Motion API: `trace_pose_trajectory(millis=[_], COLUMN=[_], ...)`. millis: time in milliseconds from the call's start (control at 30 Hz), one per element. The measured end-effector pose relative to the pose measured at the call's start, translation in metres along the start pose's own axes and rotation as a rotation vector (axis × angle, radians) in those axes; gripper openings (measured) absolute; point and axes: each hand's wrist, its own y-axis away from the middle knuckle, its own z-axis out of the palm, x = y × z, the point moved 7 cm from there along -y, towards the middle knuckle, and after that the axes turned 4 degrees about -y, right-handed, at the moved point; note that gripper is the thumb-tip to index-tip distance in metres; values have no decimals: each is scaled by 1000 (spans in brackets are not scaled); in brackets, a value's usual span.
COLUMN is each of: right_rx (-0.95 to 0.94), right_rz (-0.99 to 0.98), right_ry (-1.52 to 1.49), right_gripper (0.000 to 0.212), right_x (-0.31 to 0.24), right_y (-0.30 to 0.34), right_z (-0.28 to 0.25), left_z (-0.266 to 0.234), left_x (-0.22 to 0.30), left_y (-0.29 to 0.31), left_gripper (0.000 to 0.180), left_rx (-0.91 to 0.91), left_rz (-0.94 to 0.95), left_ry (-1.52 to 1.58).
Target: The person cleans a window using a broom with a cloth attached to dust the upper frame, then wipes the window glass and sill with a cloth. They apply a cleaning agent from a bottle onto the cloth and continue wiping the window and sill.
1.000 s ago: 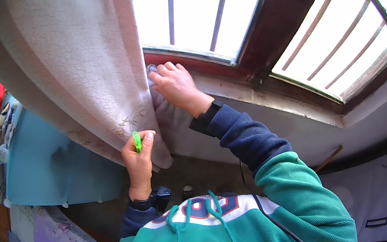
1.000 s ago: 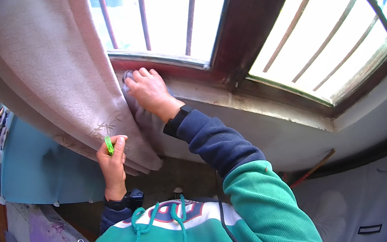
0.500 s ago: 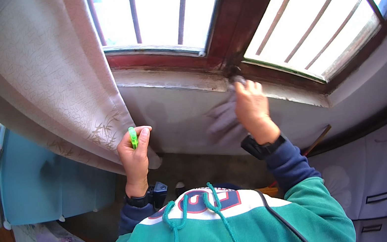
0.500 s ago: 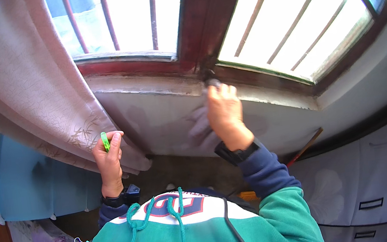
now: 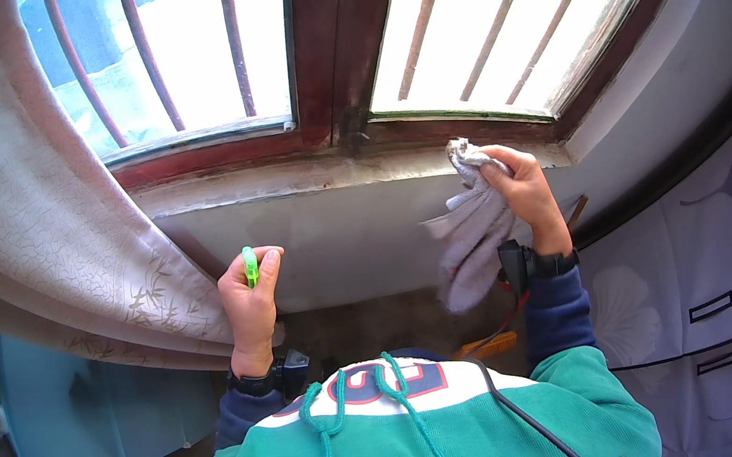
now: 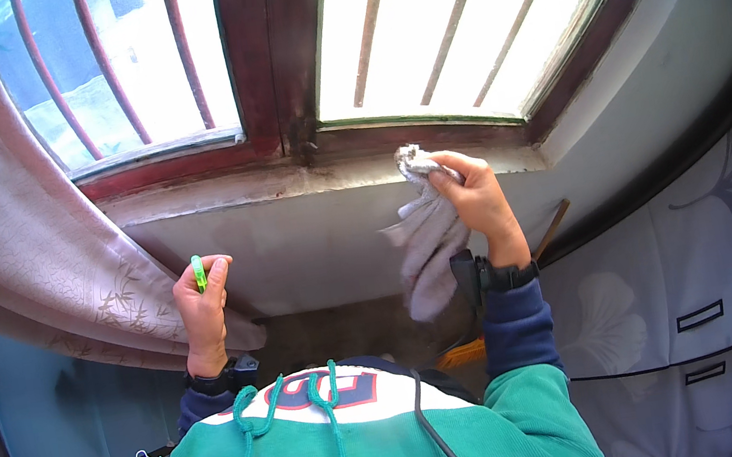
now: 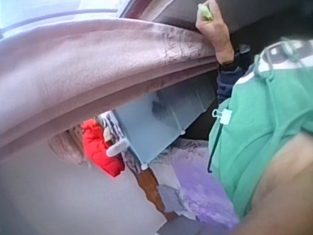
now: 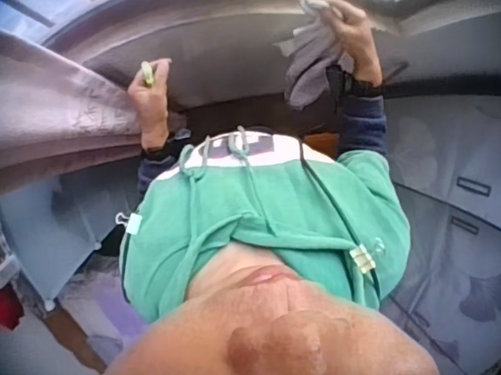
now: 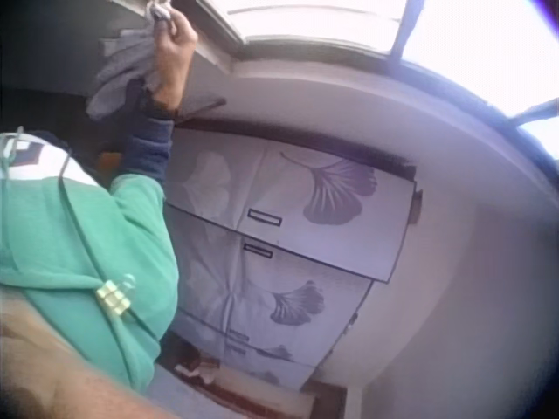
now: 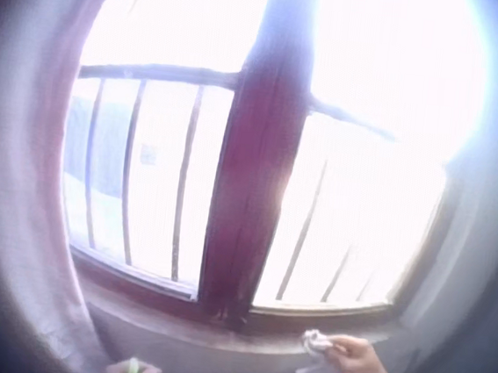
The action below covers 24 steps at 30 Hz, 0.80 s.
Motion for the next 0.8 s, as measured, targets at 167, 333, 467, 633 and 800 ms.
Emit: trace_pose_trajectory(millis=[167, 333, 467, 633, 800], right_rx=[-33, 162, 248, 195, 64], right_rz=[54, 135, 20, -175, -238], right_ry=[-810, -43, 459, 618, 660], right_gripper=[22, 20, 17, 13, 10], right_x=[39, 70, 59, 23, -8], right_y=[-19, -48, -56, -60, -60], right_z=[-6, -29, -11, 46, 113], left_z=[-8, -7, 4, 8, 8], left_x=[-6, -11, -14, -9, 6], left_y=[-1, -3, -3, -6, -6], left_gripper=[10, 11, 12, 12, 12], left_rx=[19, 12, -2, -14, 9], left_rz=[23, -10, -62, -48, 25], left_ry=[-7, -11, 15, 9, -19])
